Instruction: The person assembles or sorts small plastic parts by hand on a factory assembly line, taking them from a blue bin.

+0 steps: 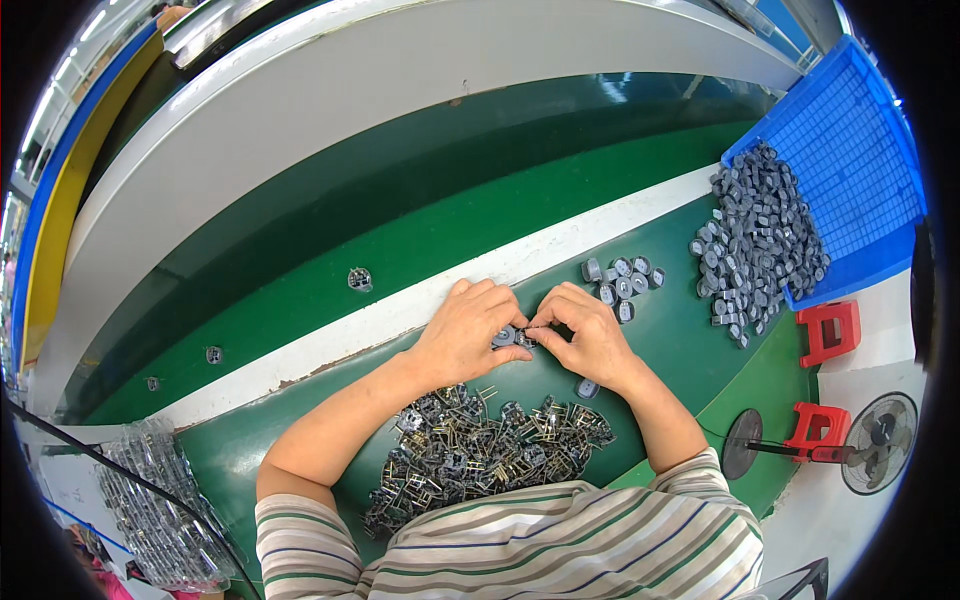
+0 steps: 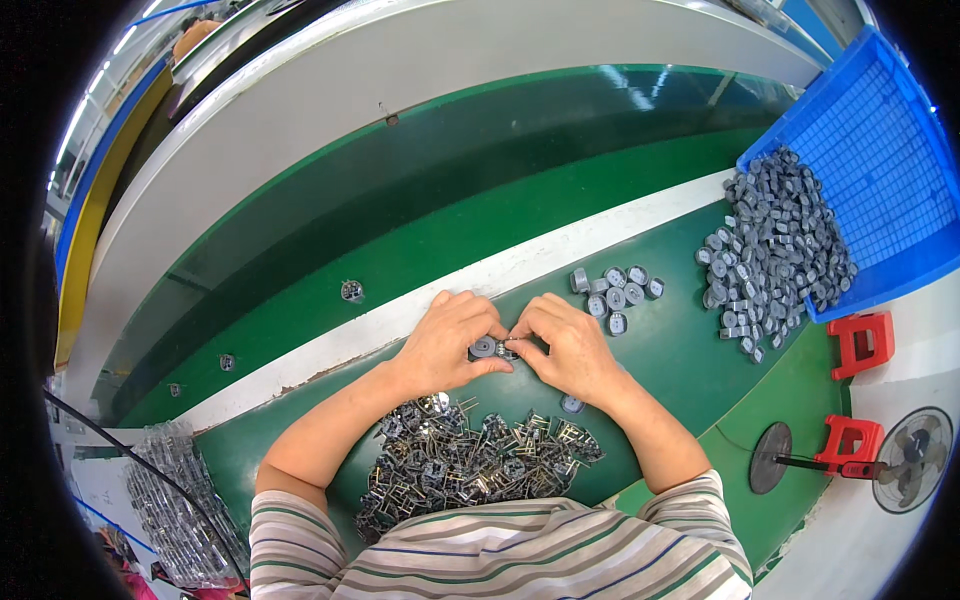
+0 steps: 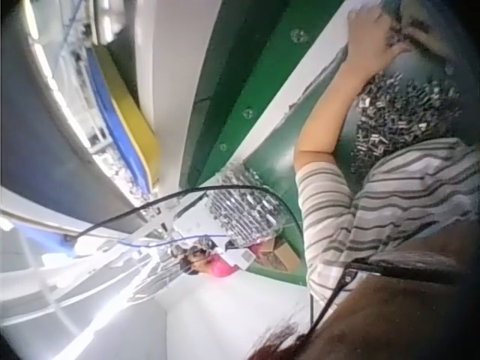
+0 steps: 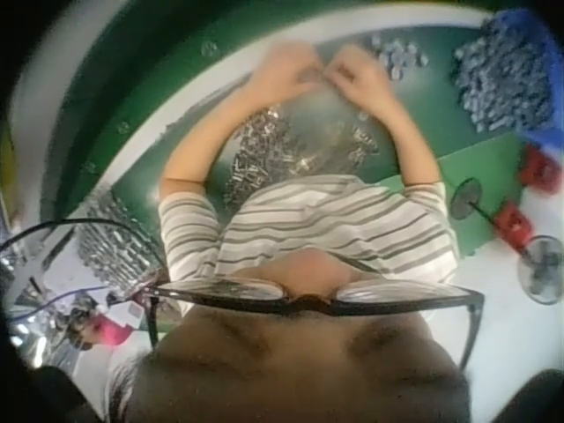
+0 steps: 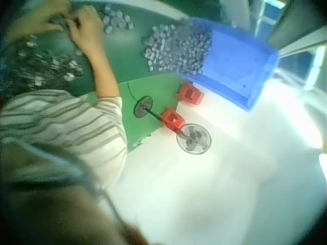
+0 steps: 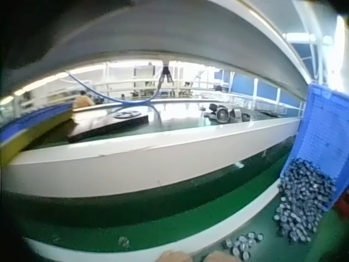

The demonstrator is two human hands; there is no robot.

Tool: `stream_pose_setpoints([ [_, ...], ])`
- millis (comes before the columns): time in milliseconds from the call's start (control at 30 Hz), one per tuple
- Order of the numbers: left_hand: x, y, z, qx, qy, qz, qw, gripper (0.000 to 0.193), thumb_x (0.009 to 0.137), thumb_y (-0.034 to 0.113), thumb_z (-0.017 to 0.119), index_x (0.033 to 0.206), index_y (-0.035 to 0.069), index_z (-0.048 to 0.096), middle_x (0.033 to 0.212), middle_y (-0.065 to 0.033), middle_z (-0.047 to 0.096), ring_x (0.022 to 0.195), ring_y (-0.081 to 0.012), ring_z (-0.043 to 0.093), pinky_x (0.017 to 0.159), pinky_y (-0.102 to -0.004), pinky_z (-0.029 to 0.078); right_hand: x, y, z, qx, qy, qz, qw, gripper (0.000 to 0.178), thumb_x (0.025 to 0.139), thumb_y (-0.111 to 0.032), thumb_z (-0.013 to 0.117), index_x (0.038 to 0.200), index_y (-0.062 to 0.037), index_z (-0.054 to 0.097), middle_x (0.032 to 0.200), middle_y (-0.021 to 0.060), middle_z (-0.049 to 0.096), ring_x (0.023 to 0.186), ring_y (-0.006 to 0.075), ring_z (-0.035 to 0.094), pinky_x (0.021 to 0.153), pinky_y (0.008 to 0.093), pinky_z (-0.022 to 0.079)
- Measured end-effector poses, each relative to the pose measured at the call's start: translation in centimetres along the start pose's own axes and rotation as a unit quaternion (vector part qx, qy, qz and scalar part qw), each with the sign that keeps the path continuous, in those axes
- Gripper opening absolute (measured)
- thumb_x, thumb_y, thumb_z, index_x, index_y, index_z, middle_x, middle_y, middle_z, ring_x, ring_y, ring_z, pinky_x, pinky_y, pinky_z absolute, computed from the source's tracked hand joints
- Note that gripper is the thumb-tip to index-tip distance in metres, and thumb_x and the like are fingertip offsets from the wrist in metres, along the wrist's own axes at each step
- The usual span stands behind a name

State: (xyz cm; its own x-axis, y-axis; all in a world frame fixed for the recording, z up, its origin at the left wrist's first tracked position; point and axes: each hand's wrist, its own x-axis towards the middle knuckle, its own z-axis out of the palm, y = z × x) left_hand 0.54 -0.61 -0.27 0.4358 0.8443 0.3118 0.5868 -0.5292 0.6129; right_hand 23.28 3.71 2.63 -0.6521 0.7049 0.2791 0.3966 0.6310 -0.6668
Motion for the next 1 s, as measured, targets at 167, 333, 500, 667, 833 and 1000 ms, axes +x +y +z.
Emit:
stream_pose_setpoints([
  [167, 0.1, 0.1, 0.0, 0.003, 0.008, 0.007, 1.000, 0.040, 0.080, 0.040, 0.091, 0.100, 0.011, 0.073, 0.100, -0.0024, 0.064, 0.100, -0.0260, 0.060, 0.090, -0.0416, 0.039, -0.1, -0.6, 0.3, -0.061, 0.002, -0.037, 0.997, 0.019, 0.081, -0.004, 0.081, 0.083, -0.0036, 0.062, 0.086, 0.0094, 0.061, 0.082, 0.0314, 0.064, 0.067, 0.0447, 0.051],
  [333, 0.1, 0.1, -0.1, -0.011, -0.006, -0.001, 1.000, 0.036, 0.080, 0.036, 0.090, 0.099, 0.012, 0.072, 0.097, -0.0030, 0.062, 0.098, -0.0246, 0.062, 0.088, -0.0411, 0.041, -0.2, -0.8, 0.6, -0.081, 0.010, -0.043, 0.996, 0.022, 0.081, -0.005, 0.080, 0.081, -0.0032, 0.058, 0.085, 0.0106, 0.059, 0.082, 0.0326, 0.063, 0.067, 0.0459, 0.051],
  [500, 0.1, 0.4, -0.2, -0.021, -0.014, -0.014, 1.000, 0.034, 0.081, 0.033, 0.090, 0.100, 0.011, 0.073, 0.094, -0.0040, 0.063, 0.096, -0.0259, 0.062, 0.087, -0.0414, 0.042, -0.2, -0.8, 0.6, -0.073, 0.009, -0.046, 0.996, 0.023, 0.083, -0.005, 0.080, 0.082, -0.0032, 0.057, 0.085, 0.0106, 0.058, 0.082, 0.0329, 0.063, 0.066, 0.0469, 0.052],
  [667, 0.2, 0.4, -0.1, -0.028, -0.008, -0.014, 0.999, 0.033, 0.082, 0.031, 0.090, 0.102, 0.011, 0.074, 0.089, -0.0037, 0.063, 0.094, -0.0260, 0.063, 0.087, -0.0417, 0.042, -0.3, -0.7, 0.2, -0.039, 0.007, -0.009, 0.999, 0.021, 0.085, -0.007, 0.082, 0.086, -0.0026, 0.061, 0.084, 0.0109, 0.062, 0.078, 0.0306, 0.065, 0.066, 0.0436, 0.053],
  [833, 0.0, 0.9, -0.6, -0.019, 0.006, -0.013, 1.000, 0.034, 0.080, 0.028, 0.092, 0.105, 0.012, 0.074, 0.088, -0.0034, 0.064, 0.085, -0.0250, 0.064, 0.082, -0.0412, 0.046, -0.1, -1.2, -2.7, 0.081, -0.086, 0.146, 0.982, 0.024, 0.088, -0.016, 0.087, 0.090, -0.0021, 0.068, 0.079, 0.0077, 0.067, 0.066, 0.0185, 0.063, 0.061, 0.0354, 0.050],
  [1000, 0.9, -0.4, -1.0, -0.123, 0.126, -0.100, 0.979, 0.031, 0.080, 0.023, 0.091, 0.102, 0.011, 0.074, 0.087, -0.0043, 0.065, 0.077, -0.0231, 0.064, 0.071, -0.0386, 0.050, -1.0, -2.3, -2.7, 0.159, -0.241, 0.004, 0.958, 0.023, 0.090, -0.022, 0.086, 0.102, -0.0053, 0.075, 0.085, 0.0074, 0.069, 0.071, 0.0210, 0.069, 0.062, 0.0357, 0.053],
])
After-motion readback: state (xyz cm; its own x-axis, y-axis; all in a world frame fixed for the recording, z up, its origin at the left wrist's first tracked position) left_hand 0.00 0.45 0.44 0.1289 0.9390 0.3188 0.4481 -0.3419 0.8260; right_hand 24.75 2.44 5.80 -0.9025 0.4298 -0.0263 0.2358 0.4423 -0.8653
